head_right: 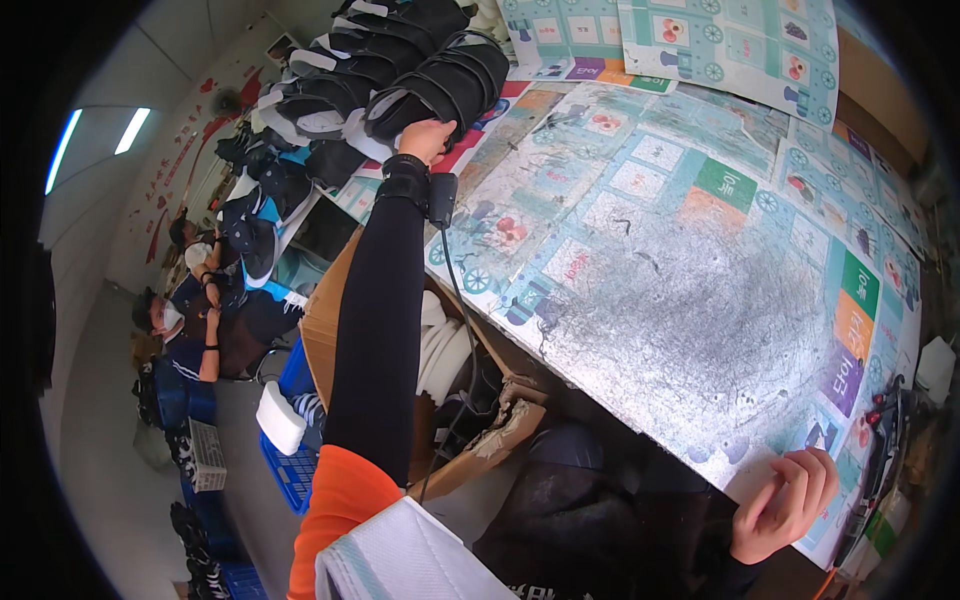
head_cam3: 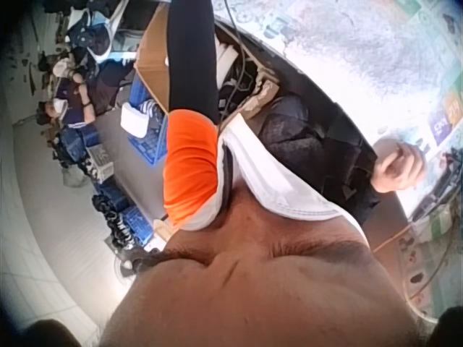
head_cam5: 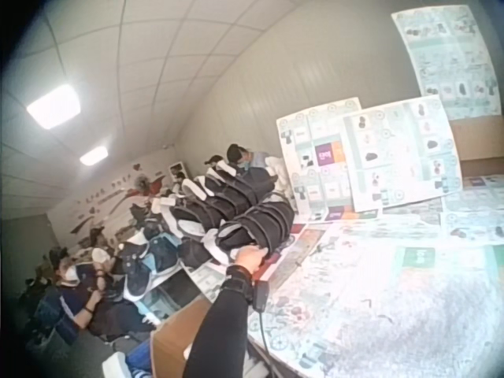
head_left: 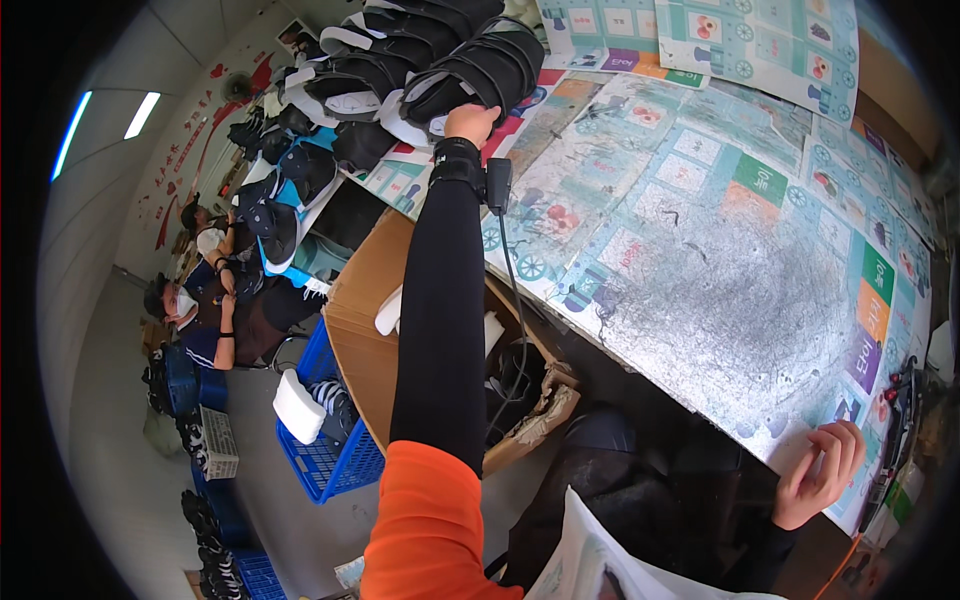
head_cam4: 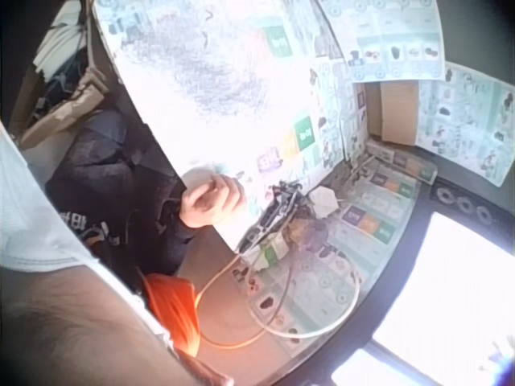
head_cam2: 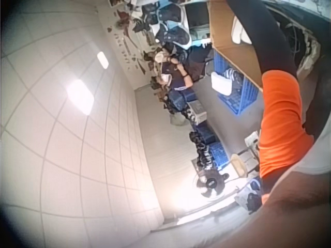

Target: The person picks up a shoe component from a cardboard box, places it on a work table, and uses a handheld power tool to trim the edges and interior of the white sole. The person then returns the trimmed component to the box and picks up another to repeat the process.

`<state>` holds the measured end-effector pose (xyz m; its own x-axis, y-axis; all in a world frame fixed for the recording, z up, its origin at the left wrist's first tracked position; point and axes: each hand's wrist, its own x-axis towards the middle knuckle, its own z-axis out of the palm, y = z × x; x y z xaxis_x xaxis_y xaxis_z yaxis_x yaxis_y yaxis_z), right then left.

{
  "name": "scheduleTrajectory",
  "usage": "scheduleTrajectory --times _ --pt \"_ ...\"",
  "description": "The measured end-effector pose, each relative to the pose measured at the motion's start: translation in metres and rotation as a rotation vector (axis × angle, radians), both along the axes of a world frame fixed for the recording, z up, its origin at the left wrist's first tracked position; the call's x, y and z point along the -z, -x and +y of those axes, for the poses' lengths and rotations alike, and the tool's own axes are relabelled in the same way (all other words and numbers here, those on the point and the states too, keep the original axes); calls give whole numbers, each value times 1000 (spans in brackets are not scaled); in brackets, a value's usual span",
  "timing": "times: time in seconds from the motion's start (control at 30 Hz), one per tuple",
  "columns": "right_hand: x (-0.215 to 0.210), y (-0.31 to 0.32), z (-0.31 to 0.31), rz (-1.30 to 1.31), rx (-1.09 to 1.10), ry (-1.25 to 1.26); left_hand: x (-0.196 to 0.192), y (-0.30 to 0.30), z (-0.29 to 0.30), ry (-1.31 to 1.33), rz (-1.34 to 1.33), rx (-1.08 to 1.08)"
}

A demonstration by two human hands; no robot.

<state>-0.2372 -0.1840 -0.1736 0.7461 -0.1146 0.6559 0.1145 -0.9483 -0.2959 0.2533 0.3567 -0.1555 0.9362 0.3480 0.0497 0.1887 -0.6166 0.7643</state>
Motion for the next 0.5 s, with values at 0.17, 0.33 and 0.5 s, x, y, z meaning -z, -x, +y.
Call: scheduleTrajectory --times 0.17,0.33,0.5 --pt "4 -2 1 -10 -17 -30 -7 -2 42 -136 -402 -338" --pt "1 -2 2 11 16 16 -35 9 57 -226 -658 -654" --pt "4 -2 1 8 4 -9 -95 -7 158 -315 -505 -640"
